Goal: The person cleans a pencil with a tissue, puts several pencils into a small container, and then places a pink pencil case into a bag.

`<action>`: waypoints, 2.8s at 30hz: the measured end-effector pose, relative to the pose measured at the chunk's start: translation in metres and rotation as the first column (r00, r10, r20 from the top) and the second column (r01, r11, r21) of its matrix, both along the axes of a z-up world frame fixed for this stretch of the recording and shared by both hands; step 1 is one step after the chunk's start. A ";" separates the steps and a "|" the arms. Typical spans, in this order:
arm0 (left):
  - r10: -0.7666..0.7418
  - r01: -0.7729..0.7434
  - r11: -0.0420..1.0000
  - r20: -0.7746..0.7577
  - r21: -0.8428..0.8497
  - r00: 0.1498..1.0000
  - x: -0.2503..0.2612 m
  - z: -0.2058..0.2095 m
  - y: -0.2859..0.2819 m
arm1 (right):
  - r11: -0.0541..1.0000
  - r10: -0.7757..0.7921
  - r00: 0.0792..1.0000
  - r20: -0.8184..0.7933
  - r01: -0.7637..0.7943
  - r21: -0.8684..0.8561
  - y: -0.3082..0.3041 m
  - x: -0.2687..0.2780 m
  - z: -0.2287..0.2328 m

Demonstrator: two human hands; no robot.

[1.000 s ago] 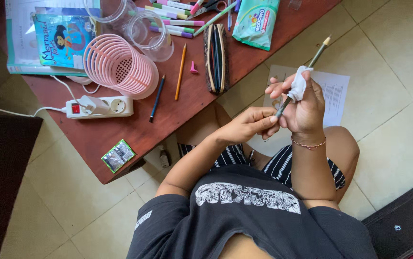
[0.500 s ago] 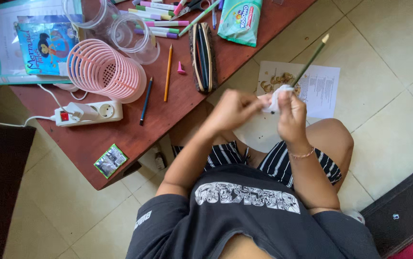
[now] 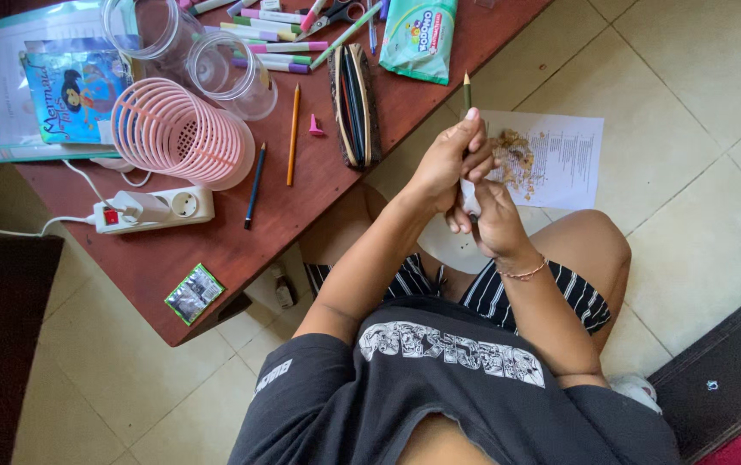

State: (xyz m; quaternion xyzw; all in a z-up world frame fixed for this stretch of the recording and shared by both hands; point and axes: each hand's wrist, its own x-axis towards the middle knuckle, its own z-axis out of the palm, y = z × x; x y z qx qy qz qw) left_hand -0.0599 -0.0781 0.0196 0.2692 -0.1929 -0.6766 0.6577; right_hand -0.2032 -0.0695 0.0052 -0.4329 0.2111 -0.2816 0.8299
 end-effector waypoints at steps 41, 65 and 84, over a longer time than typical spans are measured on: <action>0.014 -0.076 0.977 -0.296 -0.199 0.955 0.035 0.013 -0.051 | 0.854 -0.442 0.764 -0.470 0.198 -0.481 -0.060 -0.048 -0.014; -0.028 -0.012 0.996 -0.416 -0.093 0.909 -0.006 0.038 -0.035 | 0.941 -0.310 0.950 0.034 0.311 -0.135 -0.015 -0.011 -0.002; 0.159 -0.185 0.979 -0.238 -0.090 0.958 -0.023 0.028 -0.046 | 0.312 -0.676 0.698 -0.234 -0.016 -0.950 -0.012 -0.016 0.017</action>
